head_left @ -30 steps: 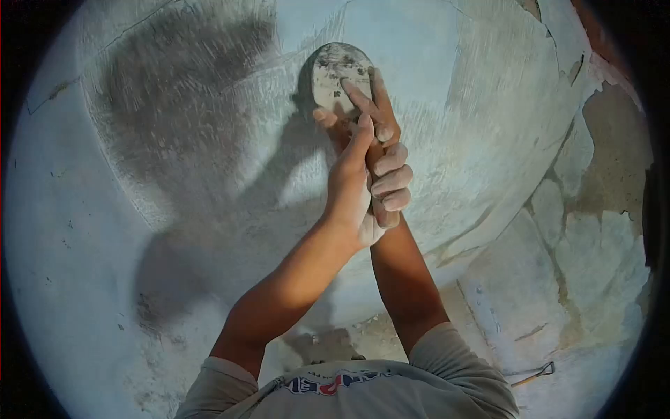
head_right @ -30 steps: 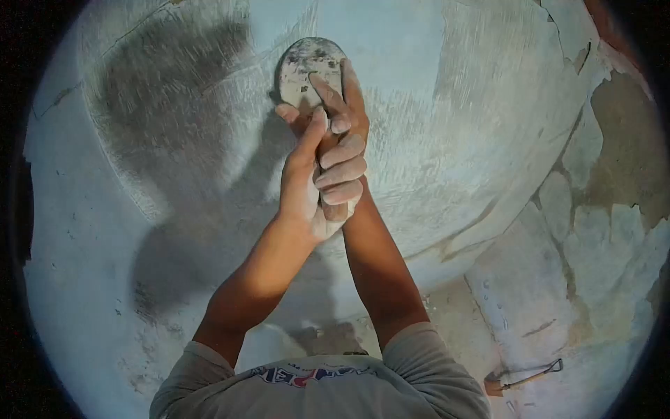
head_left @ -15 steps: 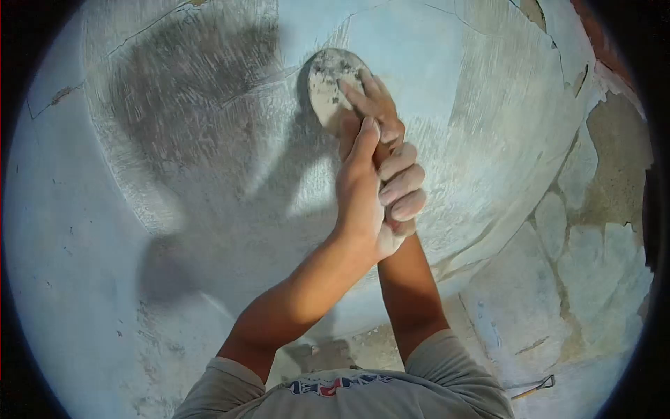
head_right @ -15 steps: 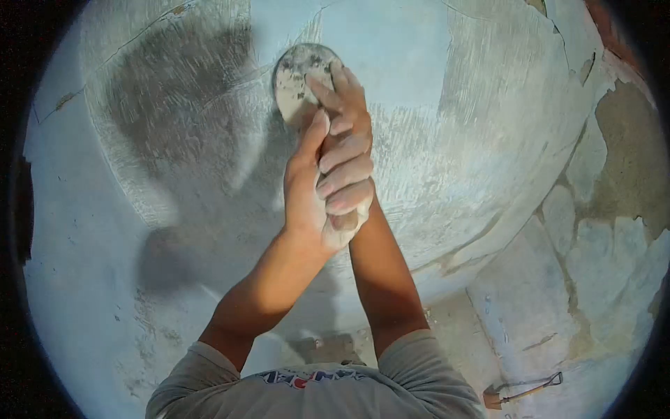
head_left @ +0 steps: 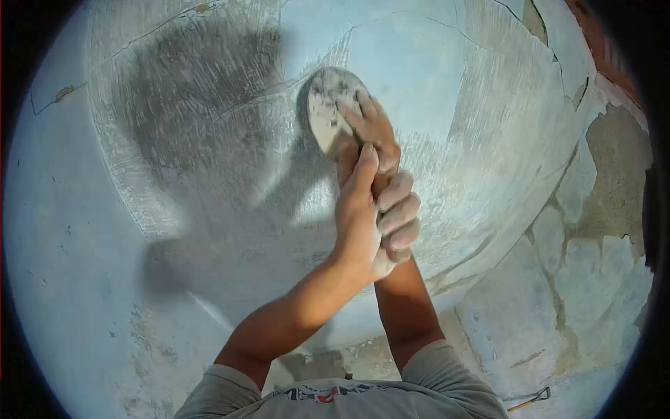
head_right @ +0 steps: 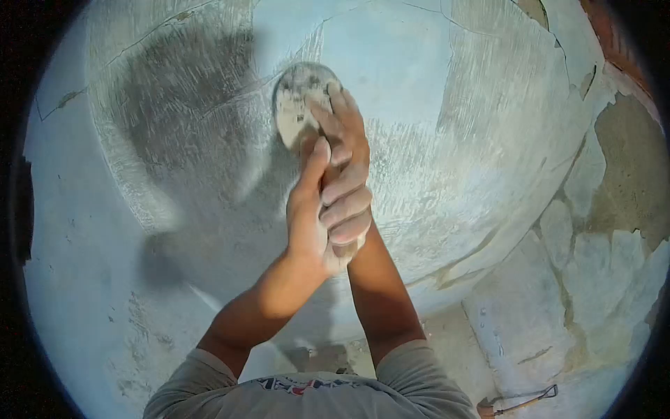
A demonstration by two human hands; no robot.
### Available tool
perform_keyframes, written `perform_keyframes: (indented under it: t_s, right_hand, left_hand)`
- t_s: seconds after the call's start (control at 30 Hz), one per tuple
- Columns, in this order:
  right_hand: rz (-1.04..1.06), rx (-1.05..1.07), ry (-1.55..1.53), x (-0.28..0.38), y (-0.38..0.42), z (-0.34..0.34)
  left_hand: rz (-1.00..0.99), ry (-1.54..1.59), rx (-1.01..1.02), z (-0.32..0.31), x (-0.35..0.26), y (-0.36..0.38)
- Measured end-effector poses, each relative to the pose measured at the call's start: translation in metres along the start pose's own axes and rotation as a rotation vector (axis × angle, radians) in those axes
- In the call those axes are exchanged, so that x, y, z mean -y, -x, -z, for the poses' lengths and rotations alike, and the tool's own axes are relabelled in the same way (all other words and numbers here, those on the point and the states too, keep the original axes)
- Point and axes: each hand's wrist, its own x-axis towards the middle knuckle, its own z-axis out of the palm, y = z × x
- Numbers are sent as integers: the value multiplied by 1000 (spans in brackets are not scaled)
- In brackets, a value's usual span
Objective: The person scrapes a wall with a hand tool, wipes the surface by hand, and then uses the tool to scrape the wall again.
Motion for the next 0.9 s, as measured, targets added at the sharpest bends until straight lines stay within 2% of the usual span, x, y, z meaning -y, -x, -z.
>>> perform_keyframes:
  t_s: [0.03, 0.1, 0.17, 0.27, 0.37, 0.4, 0.43, 0.47, 0.5, 0.57, 0.67, 0.73, 0.8, 0.87, 0.9]
  right_hand:
    - [-30, -25, -28, 9, -12, 1]
    - [-125, -11, -146, 32, -34, 9]
    - [-232, -6, -274, 31, -24, 5]
    - [80, 76, -163, -62, 26, -15]
    - [154, -14, -283, -55, 24, -22]
    - [-4, -50, -330, -16, -1, -14]
    - [-17, -59, -206, -5, -20, -10]
    - [-31, -67, -82, 6, -38, -5]
    - [-63, -80, -86, 14, -41, -4]
    - [-65, -91, -78, 15, -41, -5]
    - [-34, -37, -67, 6, 7, -1]
    - [25, -34, -57, -5, 22, -5]
    - [83, -49, -25, -12, 16, -9]
    - [65, -33, 15, -4, -19, -5]
    - [39, -21, 38, 2, -36, -3]
  left_hand:
    - [-27, -43, -121, -12, -1, -7]
    - [-85, -153, -199, -34, -3, -23]
    - [-33, -11, -42, -18, -4, -20]
    - [-26, 20, 90, 17, 4, 6]
    - [-2, -11, 108, 19, 1, 5]
    - [-9, -20, 68, 7, -1, -7]
    - [-17, -27, 26, -7, -4, -18]
    - [-34, -160, -128, -32, -9, -27]
    - [-43, -248, -119, -34, -12, -37]
    - [-64, -233, -118, -37, -6, -37]
    - [-15, -57, 84, 8, 3, -6]
    - [102, 45, 410, 45, 6, -5]
    - [10, -67, 12, 19, 3, 14]
    - [10, -177, -150, -10, -12, -9]
    - [16, -109, -117, -16, -18, -22]
